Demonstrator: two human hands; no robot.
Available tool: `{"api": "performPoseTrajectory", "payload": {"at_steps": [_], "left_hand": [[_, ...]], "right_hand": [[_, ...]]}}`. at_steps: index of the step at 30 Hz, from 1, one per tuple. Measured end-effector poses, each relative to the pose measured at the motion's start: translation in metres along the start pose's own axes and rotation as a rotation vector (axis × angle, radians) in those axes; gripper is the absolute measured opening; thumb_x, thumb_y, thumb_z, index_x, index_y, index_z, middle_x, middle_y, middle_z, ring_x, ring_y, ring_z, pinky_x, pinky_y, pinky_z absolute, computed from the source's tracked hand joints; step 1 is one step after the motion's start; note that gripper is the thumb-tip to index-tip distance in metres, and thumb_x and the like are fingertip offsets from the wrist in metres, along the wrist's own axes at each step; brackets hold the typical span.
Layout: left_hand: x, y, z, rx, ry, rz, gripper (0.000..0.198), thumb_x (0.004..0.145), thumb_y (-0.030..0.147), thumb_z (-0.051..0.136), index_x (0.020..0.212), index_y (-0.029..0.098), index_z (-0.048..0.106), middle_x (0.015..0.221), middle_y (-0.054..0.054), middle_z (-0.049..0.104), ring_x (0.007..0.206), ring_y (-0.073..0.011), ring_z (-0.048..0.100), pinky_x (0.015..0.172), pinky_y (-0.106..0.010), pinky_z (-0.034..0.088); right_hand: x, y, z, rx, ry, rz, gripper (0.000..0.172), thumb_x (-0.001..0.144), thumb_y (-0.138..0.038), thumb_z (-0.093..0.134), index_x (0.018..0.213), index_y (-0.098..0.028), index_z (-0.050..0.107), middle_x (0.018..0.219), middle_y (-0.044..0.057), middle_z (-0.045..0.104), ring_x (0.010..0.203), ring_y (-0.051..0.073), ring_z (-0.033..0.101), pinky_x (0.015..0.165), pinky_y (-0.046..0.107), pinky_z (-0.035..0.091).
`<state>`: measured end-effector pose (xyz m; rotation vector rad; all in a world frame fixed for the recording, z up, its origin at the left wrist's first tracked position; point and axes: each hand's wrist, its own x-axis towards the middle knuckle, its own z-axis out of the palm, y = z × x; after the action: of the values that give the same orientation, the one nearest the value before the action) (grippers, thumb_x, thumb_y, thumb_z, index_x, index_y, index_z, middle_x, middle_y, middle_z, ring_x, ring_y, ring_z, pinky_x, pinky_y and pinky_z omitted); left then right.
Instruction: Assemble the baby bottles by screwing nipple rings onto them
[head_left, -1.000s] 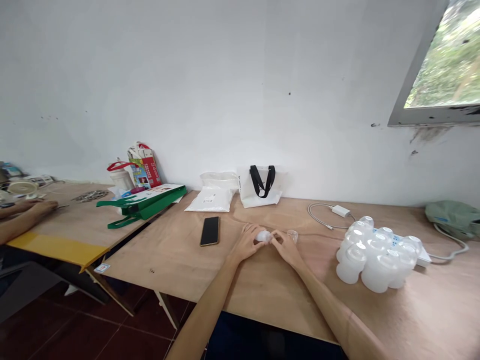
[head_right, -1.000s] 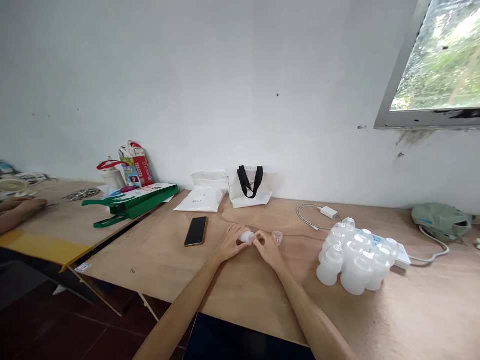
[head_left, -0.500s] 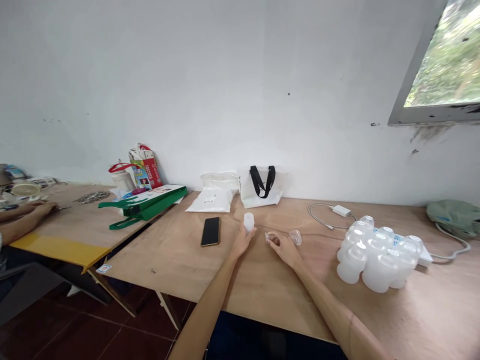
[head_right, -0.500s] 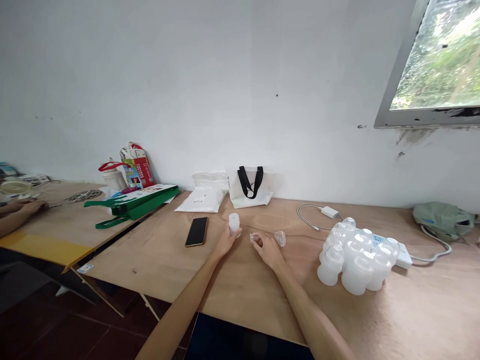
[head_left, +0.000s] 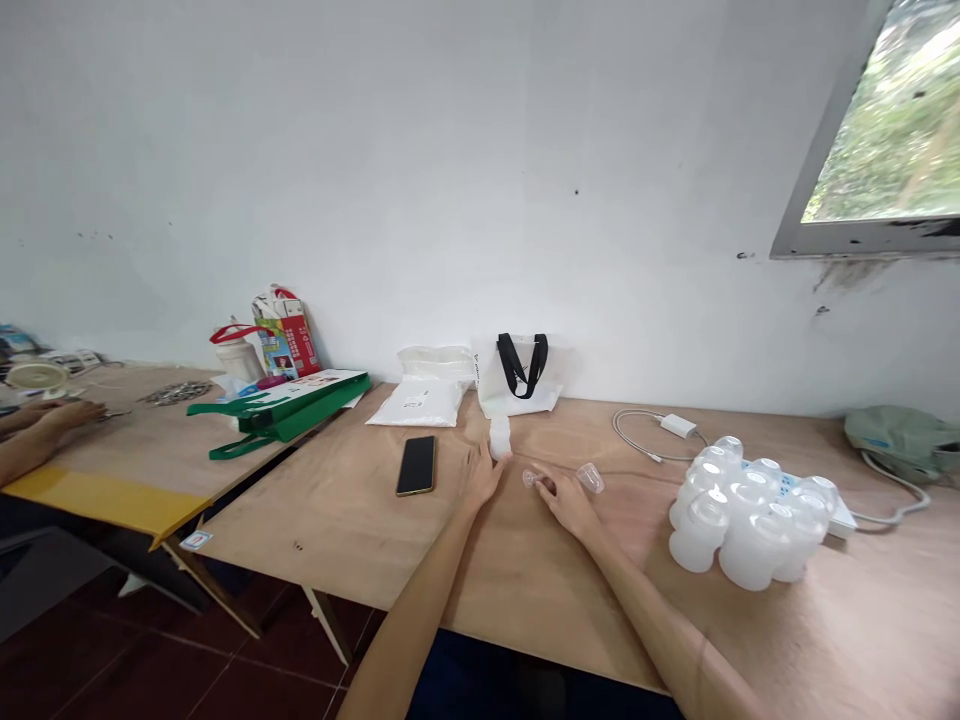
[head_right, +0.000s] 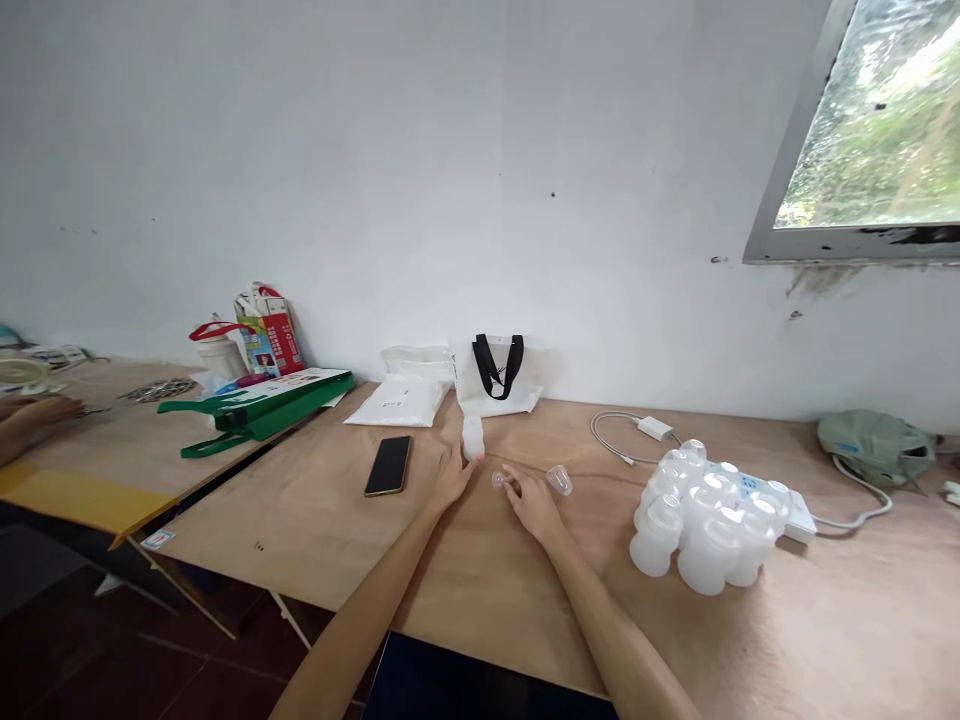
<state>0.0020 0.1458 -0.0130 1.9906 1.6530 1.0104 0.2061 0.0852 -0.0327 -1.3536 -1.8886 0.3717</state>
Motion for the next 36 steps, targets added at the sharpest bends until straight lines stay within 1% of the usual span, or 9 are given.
{"api": "performPoseTrajectory", "payload": {"at_steps": [5,10,13,17,20,23,26,30,36], "left_hand": [[-0.020,0.009,-0.006,-0.038,-0.014,0.089,0.042,0.109,0.043,0.028,0.131,0.018,0.055,0.123,-0.013,0.067,0.115,-0.0251,0.065,0.101,-0.037,0.050],[-0.037,0.022,-0.010,0.025,-0.250,0.320,0.035,0.098,0.047,0.060,0.127,0.028,0.062,0.128,-0.004,0.065,0.110,-0.0229,0.066,0.097,-0.033,0.052],[-0.038,0.025,-0.012,0.087,-0.305,0.360,0.033,0.099,0.039,0.058,0.130,0.028,0.060,0.130,-0.004,0.063,0.112,-0.0236,0.065,0.096,-0.034,0.052],[-0.036,0.025,-0.015,0.085,-0.302,0.327,0.025,0.100,0.033,0.054,0.122,0.025,0.060,0.121,-0.004,0.067,0.104,-0.0219,0.066,0.091,-0.032,0.052],[-0.036,0.025,-0.016,0.085,-0.312,0.310,0.028,0.100,0.032,0.053,0.127,0.026,0.057,0.114,-0.002,0.070,0.097,-0.0206,0.067,0.086,-0.030,0.052],[-0.037,0.027,-0.016,0.095,-0.312,0.306,0.031,0.099,0.038,0.056,0.129,0.027,0.060,0.119,-0.003,0.069,0.105,-0.0212,0.066,0.090,-0.030,0.051],[-0.037,0.029,-0.014,0.131,-0.298,0.278,0.025,0.098,0.042,0.059,0.115,0.026,0.069,0.118,-0.004,0.067,0.104,-0.0227,0.066,0.089,-0.031,0.050],[-0.035,0.027,-0.014,0.183,-0.238,0.191,0.020,0.096,0.038,0.059,0.108,0.025,0.069,0.115,-0.004,0.067,0.099,-0.0218,0.066,0.084,-0.030,0.049],[-0.028,0.015,-0.025,0.276,-0.078,0.007,0.013,0.091,0.024,0.056,0.100,0.020,0.065,0.109,-0.008,0.071,0.105,-0.0259,0.064,0.094,-0.036,0.046]], "right_hand": [[-0.003,-0.003,-0.002,-0.071,0.076,-0.009,0.050,0.091,-0.016,0.047,0.137,-0.024,0.063,0.118,0.006,0.073,0.109,0.023,0.067,0.101,0.039,0.051],[-0.003,0.002,-0.017,-0.194,0.228,0.079,0.043,0.093,-0.018,0.043,0.131,-0.019,0.065,0.136,0.017,0.061,0.134,0.037,0.047,0.116,0.059,0.030],[-0.005,0.014,-0.024,-0.227,0.293,0.166,0.042,0.094,-0.022,0.045,0.132,-0.015,0.063,0.140,0.023,0.054,0.140,0.044,0.038,0.114,0.068,0.026],[-0.006,0.029,-0.019,-0.173,0.280,0.207,0.038,0.096,-0.036,0.051,0.128,-0.019,0.061,0.133,0.021,0.056,0.132,0.041,0.048,0.106,0.059,0.042],[-0.003,0.033,-0.011,-0.090,0.250,0.192,0.045,0.092,-0.044,0.058,0.130,-0.020,0.055,0.133,0.019,0.058,0.121,0.036,0.059,0.099,0.052,0.051],[0.000,0.033,-0.004,0.003,0.193,0.141,0.049,0.086,-0.040,0.064,0.129,-0.021,0.051,0.118,0.013,0.067,0.106,0.029,0.068,0.094,0.044,0.056],[0.001,0.032,-0.002,0.069,0.138,0.090,0.041,0.086,-0.037,0.064,0.122,-0.022,0.051,0.110,0.009,0.071,0.097,0.024,0.071,0.089,0.037,0.058],[0.000,0.030,-0.005,0.072,0.116,0.070,0.027,0.091,-0.038,0.059,0.113,-0.023,0.056,0.111,0.008,0.074,0.097,0.023,0.072,0.088,0.036,0.058],[0.001,0.028,-0.010,-0.050,0.150,0.074,0.034,0.099,-0.034,0.044,0.127,-0.023,0.060,0.127,0.012,0.066,0.115,0.026,0.066,0.100,0.042,0.052]]}}
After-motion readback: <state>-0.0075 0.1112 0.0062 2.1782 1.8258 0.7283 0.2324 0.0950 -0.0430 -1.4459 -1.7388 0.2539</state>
